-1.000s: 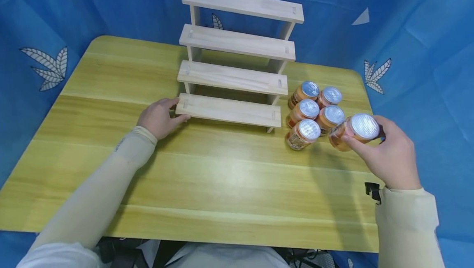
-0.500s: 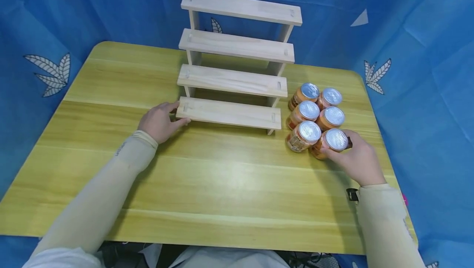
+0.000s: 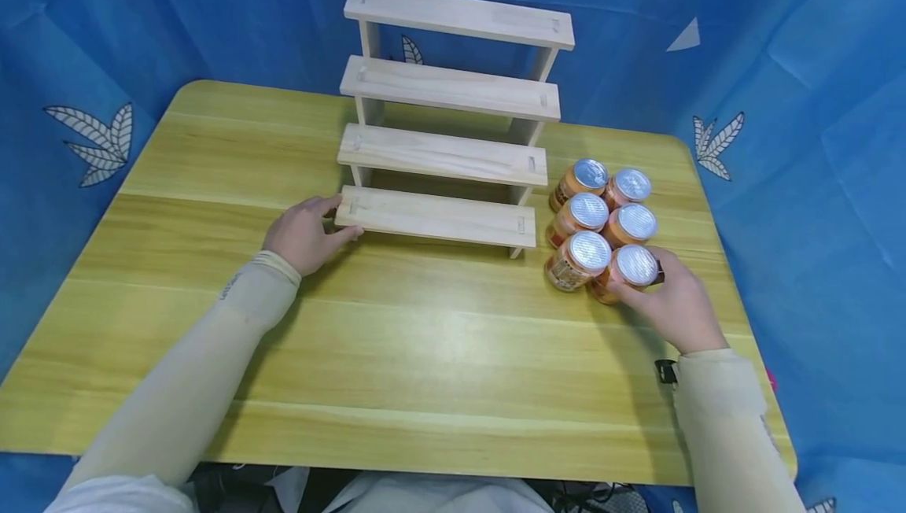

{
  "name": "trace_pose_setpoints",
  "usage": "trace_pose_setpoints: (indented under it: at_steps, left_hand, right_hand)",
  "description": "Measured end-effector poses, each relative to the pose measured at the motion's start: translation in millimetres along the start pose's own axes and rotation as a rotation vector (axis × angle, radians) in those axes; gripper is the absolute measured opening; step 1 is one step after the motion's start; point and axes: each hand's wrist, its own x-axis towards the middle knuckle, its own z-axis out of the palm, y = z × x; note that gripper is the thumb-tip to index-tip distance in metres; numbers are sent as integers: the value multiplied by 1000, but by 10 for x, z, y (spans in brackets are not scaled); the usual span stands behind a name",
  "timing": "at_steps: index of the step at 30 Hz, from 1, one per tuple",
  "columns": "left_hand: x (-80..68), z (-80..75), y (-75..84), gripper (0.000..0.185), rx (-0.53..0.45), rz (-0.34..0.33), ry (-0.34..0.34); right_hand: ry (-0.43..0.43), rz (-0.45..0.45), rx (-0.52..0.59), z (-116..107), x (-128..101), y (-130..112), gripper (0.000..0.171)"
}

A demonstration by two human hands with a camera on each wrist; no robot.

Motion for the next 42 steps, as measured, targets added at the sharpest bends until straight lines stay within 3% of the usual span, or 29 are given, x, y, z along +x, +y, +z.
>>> trace_pose_setpoints:
  at_steps: [12,17,22,25,28,31,37,42]
  left_hand:
    - [-9,15,-5,73,0,5,9]
    - [-19,-36,3,74,15,11,9]
    - [-52,-168,-2,73,48,31,-14]
    - [-60,-326,40,70,58,47,23]
    - [-35,-531,146,65,69,86,74]
    - [17,-767,303,64,109,144,83]
    - [172,-1136,720,72,213,218,18]
    - [270,-1275,967,83,267,218,-37]
  right_hand:
    - [5,-16,33,-22,-9,-38,88]
    - [75,-42,22,-97,-18,-165,76]
    - [83,-119,-2,-176,97,-391,68]
    - [39,-170,-34,-251,227,-558,69]
    - [-27,-205,-83,-338,378,-738,74]
    - [-88,-238,-148,-412,544,-960,78]
    - [-147,-285,-250,-515,812,-1368,81]
    - [-163,-303,-294,-570,906,-1638,84]
